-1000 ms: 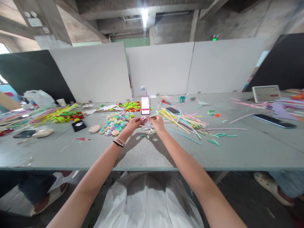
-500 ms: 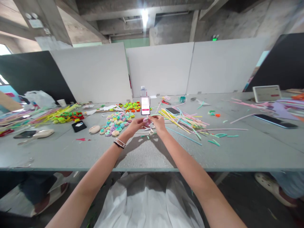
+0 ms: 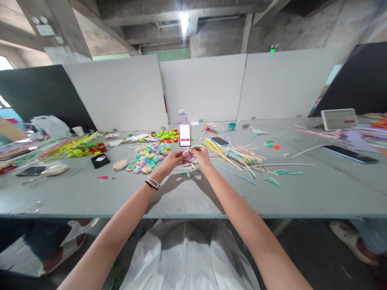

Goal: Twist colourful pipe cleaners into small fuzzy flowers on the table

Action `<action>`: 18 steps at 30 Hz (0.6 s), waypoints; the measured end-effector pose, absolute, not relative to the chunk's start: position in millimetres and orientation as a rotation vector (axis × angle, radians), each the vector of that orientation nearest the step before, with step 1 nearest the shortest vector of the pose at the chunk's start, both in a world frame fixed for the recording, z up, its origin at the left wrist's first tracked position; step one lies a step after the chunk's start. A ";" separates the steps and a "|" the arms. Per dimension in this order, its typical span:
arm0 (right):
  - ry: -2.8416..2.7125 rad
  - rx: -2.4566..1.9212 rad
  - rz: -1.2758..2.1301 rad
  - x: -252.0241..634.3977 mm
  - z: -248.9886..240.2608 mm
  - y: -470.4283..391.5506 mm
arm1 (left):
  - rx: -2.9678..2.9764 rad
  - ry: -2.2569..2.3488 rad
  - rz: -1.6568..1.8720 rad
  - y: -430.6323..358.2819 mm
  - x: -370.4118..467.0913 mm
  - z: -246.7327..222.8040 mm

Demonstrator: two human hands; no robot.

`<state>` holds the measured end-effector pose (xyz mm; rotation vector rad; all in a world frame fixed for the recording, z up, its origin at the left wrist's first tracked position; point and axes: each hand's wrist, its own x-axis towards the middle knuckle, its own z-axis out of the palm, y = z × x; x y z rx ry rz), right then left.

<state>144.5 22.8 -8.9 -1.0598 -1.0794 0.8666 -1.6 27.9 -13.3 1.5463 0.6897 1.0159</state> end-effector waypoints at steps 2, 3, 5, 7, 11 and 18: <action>-1.090 -1.099 0.797 145.1 -9.6 23.6 | 1.533 0.663 1.030 27.4 -1.6 -12.8; -1.102 -1.115 0.760 145.4 -10.1 24.1 | 1.535 0.647 1.033 26.9 -1.7 -12.4; -1.136 -1.136 0.687 146.2 -11.1 24.9 | 1.547 0.610 1.032 25.7 -2.1 -11.6; -1.177 -1.154 0.612 146.7 -11.8 24.8 | 1.542 0.576 1.047 25.0 -2.5 -11.4; -1.234 -1.157 0.395 147.0 -11.4 20.9 | 1.473 0.565 1.109 26.0 -2.7 -12.6; -1.221 -1.099 0.468 143.9 -10.3 20.2 | 1.421 0.593 1.180 29.8 -4.5 -13.5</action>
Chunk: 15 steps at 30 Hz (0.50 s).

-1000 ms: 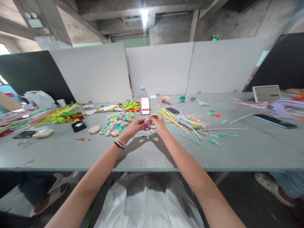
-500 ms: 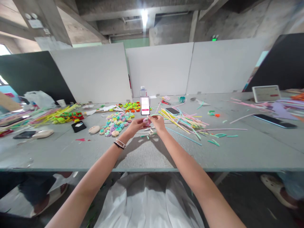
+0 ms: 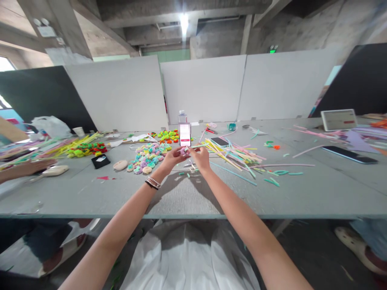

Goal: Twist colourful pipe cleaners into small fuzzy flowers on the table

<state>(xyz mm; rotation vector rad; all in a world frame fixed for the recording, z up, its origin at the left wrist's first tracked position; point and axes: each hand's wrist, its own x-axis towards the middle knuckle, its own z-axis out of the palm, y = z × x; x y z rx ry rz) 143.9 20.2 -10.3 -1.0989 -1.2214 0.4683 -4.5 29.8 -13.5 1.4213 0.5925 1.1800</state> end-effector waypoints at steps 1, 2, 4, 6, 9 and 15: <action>-1.179 -1.093 0.551 143.2 -9.7 20.7 | 1.423 0.604 1.189 30.2 -5.0 -13.4; -1.138 -1.083 0.627 142.6 -8.8 21.0 | 1.428 0.623 1.197 30.6 -5.3 -13.2; -1.089 -1.050 0.737 141.6 -6.7 20.4 | 1.471 0.679 1.215 31.4 -5.4 -12.9; -1.091 -1.021 0.789 140.9 -4.8 18.7 | 1.583 0.746 1.262 32.8 -4.5 -13.4; -1.127 -0.988 0.843 140.0 -4.1 16.3 | 1.880 0.830 1.376 35.7 -2.0 -16.8; -1.162 -0.951 0.852 134.1 -5.9 12.1 | 2.409 0.838 1.430 34.1 -1.7 -26.5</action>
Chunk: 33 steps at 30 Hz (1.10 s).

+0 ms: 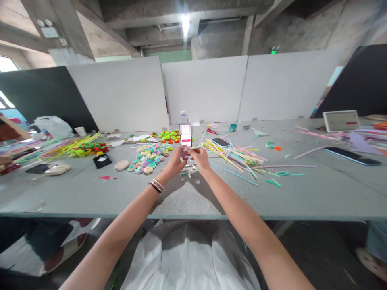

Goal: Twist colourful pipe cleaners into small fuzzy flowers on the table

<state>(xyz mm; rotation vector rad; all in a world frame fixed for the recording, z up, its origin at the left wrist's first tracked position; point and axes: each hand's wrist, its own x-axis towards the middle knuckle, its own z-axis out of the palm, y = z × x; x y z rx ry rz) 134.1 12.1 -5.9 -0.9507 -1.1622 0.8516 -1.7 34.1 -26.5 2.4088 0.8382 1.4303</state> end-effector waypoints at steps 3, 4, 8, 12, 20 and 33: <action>-1.200 -0.933 0.856 130.5 -4.3 8.0 | 2.475 0.863 1.427 30.1 -3.3 -27.0; -1.204 -0.927 0.852 129.5 -3.5 6.7 | 2.464 0.903 1.441 29.3 -3.6 -26.5; -1.231 -0.878 0.782 127.9 -1.0 3.9 | 2.465 1.025 1.465 28.2 -4.4 -23.4; -1.253 -0.877 0.694 129.4 -1.8 5.8 | 2.497 1.057 1.468 26.9 -5.5 -18.7; -1.245 -0.913 0.613 129.9 -5.0 8.0 | 2.574 1.092 1.322 19.8 -4.8 -14.1; -1.359 -0.852 0.362 130.8 0.0 -7.2 | 2.612 1.055 1.254 18.2 -4.6 -12.3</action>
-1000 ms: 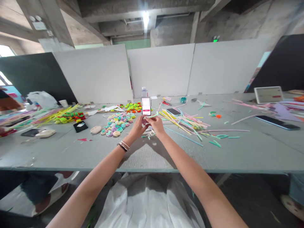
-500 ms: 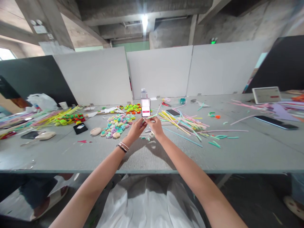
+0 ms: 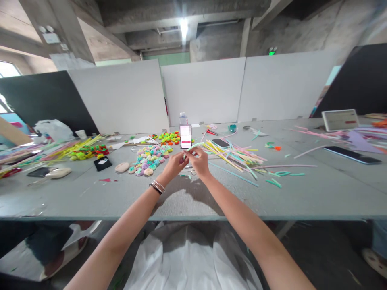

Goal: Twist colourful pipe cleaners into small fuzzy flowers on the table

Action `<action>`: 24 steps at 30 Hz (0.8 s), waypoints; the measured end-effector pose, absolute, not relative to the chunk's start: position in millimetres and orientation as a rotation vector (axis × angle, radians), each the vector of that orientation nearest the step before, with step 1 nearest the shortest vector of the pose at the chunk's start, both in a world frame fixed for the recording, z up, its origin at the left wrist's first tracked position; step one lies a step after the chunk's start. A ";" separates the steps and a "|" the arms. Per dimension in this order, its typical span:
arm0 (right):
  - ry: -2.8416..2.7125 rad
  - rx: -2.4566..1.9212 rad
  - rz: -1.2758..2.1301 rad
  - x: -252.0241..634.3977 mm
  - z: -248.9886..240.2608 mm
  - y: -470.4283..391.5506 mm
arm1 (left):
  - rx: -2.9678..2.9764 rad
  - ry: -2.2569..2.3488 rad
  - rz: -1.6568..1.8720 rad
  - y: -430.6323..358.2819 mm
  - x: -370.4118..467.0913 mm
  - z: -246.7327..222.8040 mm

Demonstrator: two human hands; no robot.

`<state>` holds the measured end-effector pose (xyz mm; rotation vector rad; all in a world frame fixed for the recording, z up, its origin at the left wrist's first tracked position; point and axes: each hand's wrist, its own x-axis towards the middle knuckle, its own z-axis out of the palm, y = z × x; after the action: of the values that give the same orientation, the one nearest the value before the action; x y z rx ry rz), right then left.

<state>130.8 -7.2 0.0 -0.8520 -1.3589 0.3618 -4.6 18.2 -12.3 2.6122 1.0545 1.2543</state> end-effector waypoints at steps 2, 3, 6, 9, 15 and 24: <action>-1.362 -0.853 0.352 130.6 1.9 -8.9 | 2.643 1.031 1.226 18.6 -2.5 -14.3; -1.365 -0.853 0.341 130.4 2.7 -9.8 | 2.664 1.017 1.205 18.9 -1.2 -15.8; -1.379 -0.851 0.324 129.4 4.0 -12.1 | 2.712 0.986 1.148 20.8 3.1 -21.1; -1.384 -0.853 0.332 128.8 4.1 -13.3 | 2.717 0.977 1.127 23.6 5.6 -25.5; -1.383 -0.856 0.333 128.5 6.0 -16.1 | 2.697 1.011 1.072 27.9 5.7 -29.0; -1.387 -0.873 0.327 128.9 2.6 -13.0 | 2.572 0.947 1.044 30.5 5.7 -30.0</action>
<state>128.9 -13.0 2.6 -0.8729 -1.3873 0.3265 5.7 30.5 -30.0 2.5717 0.9473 1.0444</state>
